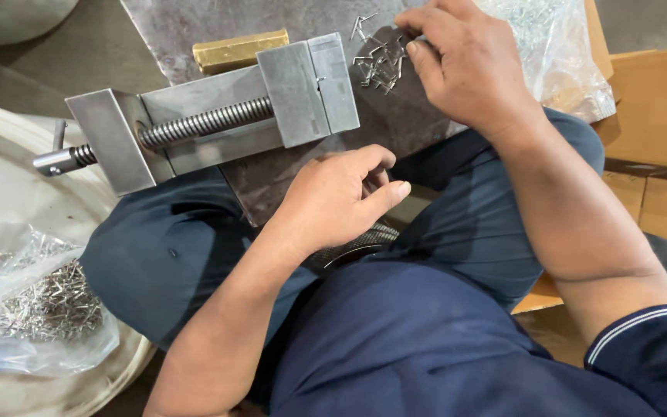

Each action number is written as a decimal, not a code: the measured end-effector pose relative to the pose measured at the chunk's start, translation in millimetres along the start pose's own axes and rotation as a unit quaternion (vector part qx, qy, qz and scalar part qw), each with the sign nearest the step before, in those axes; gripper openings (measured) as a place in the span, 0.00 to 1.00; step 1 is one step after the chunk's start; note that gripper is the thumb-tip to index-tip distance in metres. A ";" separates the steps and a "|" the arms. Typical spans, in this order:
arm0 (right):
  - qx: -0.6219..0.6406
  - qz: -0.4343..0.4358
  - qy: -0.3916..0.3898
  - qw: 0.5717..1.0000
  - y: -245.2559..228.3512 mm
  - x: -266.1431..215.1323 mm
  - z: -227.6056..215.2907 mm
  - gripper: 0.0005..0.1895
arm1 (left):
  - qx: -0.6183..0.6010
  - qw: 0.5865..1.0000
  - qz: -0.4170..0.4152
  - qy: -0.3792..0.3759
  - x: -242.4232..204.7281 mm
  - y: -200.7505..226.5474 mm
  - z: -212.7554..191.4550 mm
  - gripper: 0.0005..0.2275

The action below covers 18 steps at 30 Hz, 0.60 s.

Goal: The person sits on the floor and uses a manual screw press to assemble small metal fasteners. They pick up individual components from a plastic bag and a metal tray, place them into the press, and tighten the screw mechanism to join the parts.

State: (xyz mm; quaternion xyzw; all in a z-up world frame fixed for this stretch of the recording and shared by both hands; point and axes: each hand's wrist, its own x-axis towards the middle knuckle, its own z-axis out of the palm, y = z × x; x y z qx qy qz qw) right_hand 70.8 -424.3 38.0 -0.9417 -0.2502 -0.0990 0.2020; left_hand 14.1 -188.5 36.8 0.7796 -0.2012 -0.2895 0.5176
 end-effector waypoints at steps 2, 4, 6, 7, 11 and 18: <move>0.006 0.010 -0.005 1.000 2.7 -3.0 3.3 0.10 | -0.005 1.000 -0.003 0.004 -2.2 -2.2 1.3 0.17; 0.012 0.020 -0.016 1.000 6.1 -6.0 4.5 0.09 | -0.003 1.000 -0.012 0.003 -3.1 -2.9 2.2 0.17; 0.018 0.031 -0.032 0.999 9.6 -7.5 4.9 0.09 | 0.000 1.000 -0.014 0.003 -3.2 -1.7 1.6 0.17; 0.021 0.018 -0.026 0.999 11.7 -7.9 5.0 0.09 | 0.002 1.000 -0.014 0.003 -3.2 -0.8 1.3 0.17; 0.036 -0.011 -0.004 0.999 18.4 -8.5 8.1 0.09 | -0.018 0.999 -0.031 -0.001 -4.2 -0.6 0.0 0.18; 0.070 0.025 -0.008 0.997 20.5 -17.2 6.8 0.05 | -0.032 0.999 -0.012 0.023 -3.3 -10.0 1.7 0.17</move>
